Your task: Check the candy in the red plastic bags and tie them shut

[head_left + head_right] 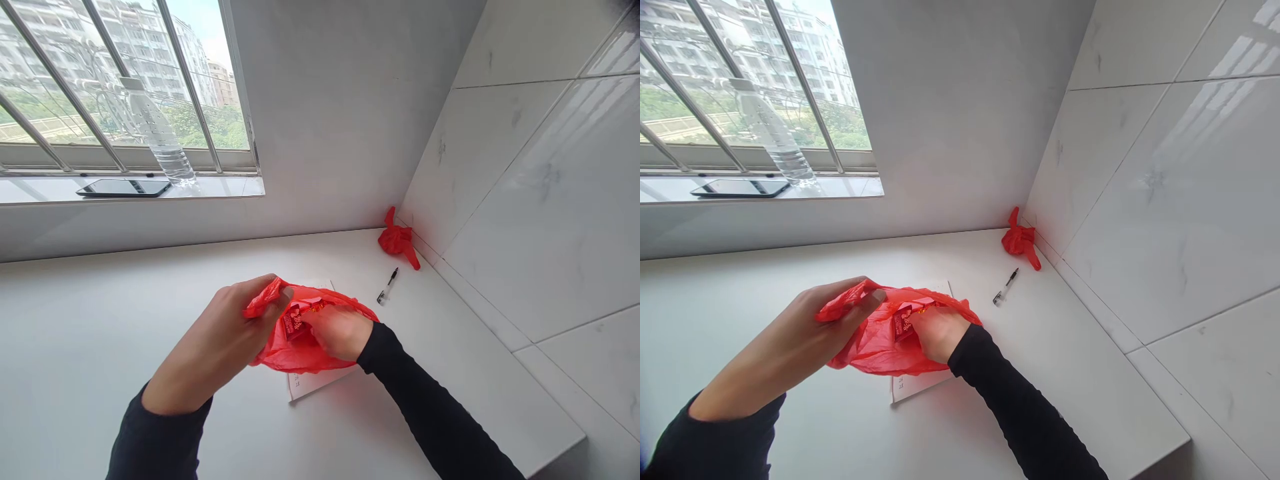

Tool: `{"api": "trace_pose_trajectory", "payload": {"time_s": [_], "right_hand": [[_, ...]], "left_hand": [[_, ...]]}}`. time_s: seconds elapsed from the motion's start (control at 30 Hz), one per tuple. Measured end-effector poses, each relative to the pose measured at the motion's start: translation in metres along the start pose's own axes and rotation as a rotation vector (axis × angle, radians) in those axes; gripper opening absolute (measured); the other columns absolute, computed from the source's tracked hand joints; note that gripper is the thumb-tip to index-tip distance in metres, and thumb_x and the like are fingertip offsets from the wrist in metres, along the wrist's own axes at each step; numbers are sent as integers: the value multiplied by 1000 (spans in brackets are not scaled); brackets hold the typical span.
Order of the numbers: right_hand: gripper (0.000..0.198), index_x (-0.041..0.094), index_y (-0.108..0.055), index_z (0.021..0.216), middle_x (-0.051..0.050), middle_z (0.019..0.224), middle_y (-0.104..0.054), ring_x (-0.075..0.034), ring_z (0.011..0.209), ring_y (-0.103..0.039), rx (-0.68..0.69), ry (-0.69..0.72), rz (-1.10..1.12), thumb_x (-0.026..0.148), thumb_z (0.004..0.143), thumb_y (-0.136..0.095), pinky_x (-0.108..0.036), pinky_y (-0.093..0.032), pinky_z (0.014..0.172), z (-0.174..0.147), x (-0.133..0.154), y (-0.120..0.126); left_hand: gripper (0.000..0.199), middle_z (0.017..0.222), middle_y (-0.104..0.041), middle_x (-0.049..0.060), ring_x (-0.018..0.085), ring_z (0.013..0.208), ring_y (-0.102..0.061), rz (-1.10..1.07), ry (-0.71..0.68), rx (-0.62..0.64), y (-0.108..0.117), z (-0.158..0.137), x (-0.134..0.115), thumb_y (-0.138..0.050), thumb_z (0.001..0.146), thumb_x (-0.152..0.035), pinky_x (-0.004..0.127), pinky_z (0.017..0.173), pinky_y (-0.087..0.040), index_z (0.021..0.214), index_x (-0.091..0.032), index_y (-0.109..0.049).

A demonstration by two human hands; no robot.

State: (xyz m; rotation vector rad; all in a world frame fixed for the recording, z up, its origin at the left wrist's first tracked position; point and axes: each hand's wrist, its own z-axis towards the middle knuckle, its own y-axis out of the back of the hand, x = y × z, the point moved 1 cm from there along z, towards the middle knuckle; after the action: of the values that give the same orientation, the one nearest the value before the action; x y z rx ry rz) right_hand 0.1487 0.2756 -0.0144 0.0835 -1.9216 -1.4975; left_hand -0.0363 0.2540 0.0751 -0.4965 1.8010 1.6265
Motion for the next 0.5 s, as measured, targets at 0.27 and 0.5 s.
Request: {"api": "trace_pose_trajectory", "payload": {"time_s": [0.27,0.5], "right_hand": [[24,21,-67,108,-8,100,-72,-25,87,-63,52,-49,-46,14,86,-61,-35,-46,75,5,2,2],[21,20,-69,105,-7,99,-71,-23,84,-60,1,15,-1,18,86,-63,-34,-46,74,4,1,5]], "left_hand": [[35,48,-42,-4,15,44,-37,-35,-19,-34,-1,-2,-6,-49,94,-49,27,45,-29,68,-26,-51],[39,52,-48,-3,14,45,-42,-9,-17,-6,0,1,0,-47,95,-57,27,44,-32,73,-27,-56]]}}
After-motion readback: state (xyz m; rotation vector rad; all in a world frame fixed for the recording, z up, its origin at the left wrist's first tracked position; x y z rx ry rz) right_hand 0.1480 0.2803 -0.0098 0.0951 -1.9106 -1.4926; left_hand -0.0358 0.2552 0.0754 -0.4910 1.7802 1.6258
